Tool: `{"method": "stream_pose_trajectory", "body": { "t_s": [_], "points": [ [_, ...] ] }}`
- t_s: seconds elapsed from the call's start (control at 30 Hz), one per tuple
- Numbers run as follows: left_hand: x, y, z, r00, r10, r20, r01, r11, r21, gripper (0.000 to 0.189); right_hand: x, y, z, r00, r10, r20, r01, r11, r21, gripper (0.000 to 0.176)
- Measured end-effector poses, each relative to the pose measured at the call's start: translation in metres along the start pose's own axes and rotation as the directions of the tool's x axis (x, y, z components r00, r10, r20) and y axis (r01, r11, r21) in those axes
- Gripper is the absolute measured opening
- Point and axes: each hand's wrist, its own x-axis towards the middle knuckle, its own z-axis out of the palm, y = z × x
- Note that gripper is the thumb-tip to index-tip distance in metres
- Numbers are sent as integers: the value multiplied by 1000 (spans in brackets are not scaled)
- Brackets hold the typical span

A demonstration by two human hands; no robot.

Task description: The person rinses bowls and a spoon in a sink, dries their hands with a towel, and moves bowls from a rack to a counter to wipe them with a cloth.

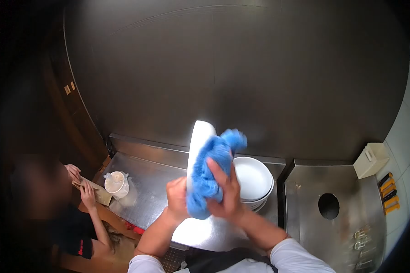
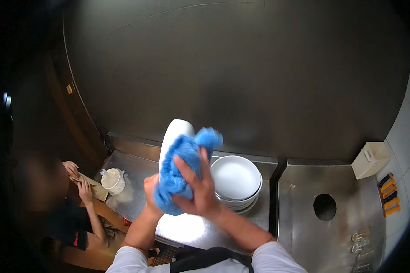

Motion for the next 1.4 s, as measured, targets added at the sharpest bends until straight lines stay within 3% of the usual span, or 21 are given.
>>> {"method": "stream_pose_trajectory", "body": {
  "t_s": [0.03,0.1,0.13,0.17,0.2,0.27,0.33,0.37,0.4,0.5,0.67,0.73,0.83,0.93,1.07,1.13,1.2,1.27,1.33,1.37,1.4],
  "points": [
    [-2,8,-3,999,13,32,-14,999,43,29,21,1,-11,999,14,32,-14,1000,-1,61],
    [-7,28,-8,996,34,84,-45,991,123,24,40,24,-11,986,166,17,-162,929,333,56],
    [-1,43,-5,988,109,105,-123,983,133,20,41,33,-9,852,502,149,-474,619,626,54],
    [-6,44,-1,981,159,112,-175,973,148,20,37,45,-5,610,693,384,-630,131,765,51],
    [-13,41,3,971,207,118,-225,960,166,21,11,61,7,497,711,497,-742,52,668,49],
    [-17,36,2,946,283,158,-319,900,296,23,-37,52,38,545,713,442,-657,36,753,48],
    [-28,17,-5,967,195,166,-244,895,372,23,-63,26,44,456,762,460,-652,-65,755,47],
    [-35,10,-9,981,107,163,-166,899,406,23,-71,5,40,334,795,506,-680,-168,713,47],
    [-47,4,-11,985,38,166,-105,903,417,24,-103,18,40,370,605,705,-557,-463,689,45],
    [-104,-12,-17,952,-81,296,-17,948,317,23,-138,5,22,160,757,634,-850,-222,478,40],
    [-185,-15,-16,777,-268,570,64,934,353,24,-160,-9,-45,193,783,592,-899,-101,427,31],
    [-204,-20,-15,735,-269,622,57,939,339,21,-158,-16,-57,251,799,547,-872,-58,485,31],
    [-230,-31,-14,673,-240,700,52,959,279,13,-152,-19,-53,443,759,477,-809,109,578,31],
    [-249,-44,-16,641,-184,745,70,981,183,8,-156,-7,-31,653,610,448,-757,520,395,31],
    [-259,-48,-20,601,-186,777,-6,971,237,8,-165,8,11,826,267,497,-407,892,196,39],
    [-253,-42,-13,792,-312,525,293,948,121,12,-165,16,37,792,84,604,-215,966,148,45],
    [-252,-38,-12,775,-499,388,533,846,21,16,-169,32,63,655,-87,751,-54,986,161,53],
    [-262,-33,-17,620,-678,394,732,681,22,21,-190,48,83,619,1,786,-79,995,62,56],
    [-295,-55,-25,793,-322,516,189,937,294,25,-203,60,94,559,125,820,-110,991,-76,64],
    [-298,-59,-29,783,-136,608,-132,918,375,28,-204,64,96,528,89,844,-82,995,-54,62],
    [-304,-55,-29,806,-168,568,-50,936,348,29,-207,68,96,493,57,868,-63,998,-30,60]
  ]
}}
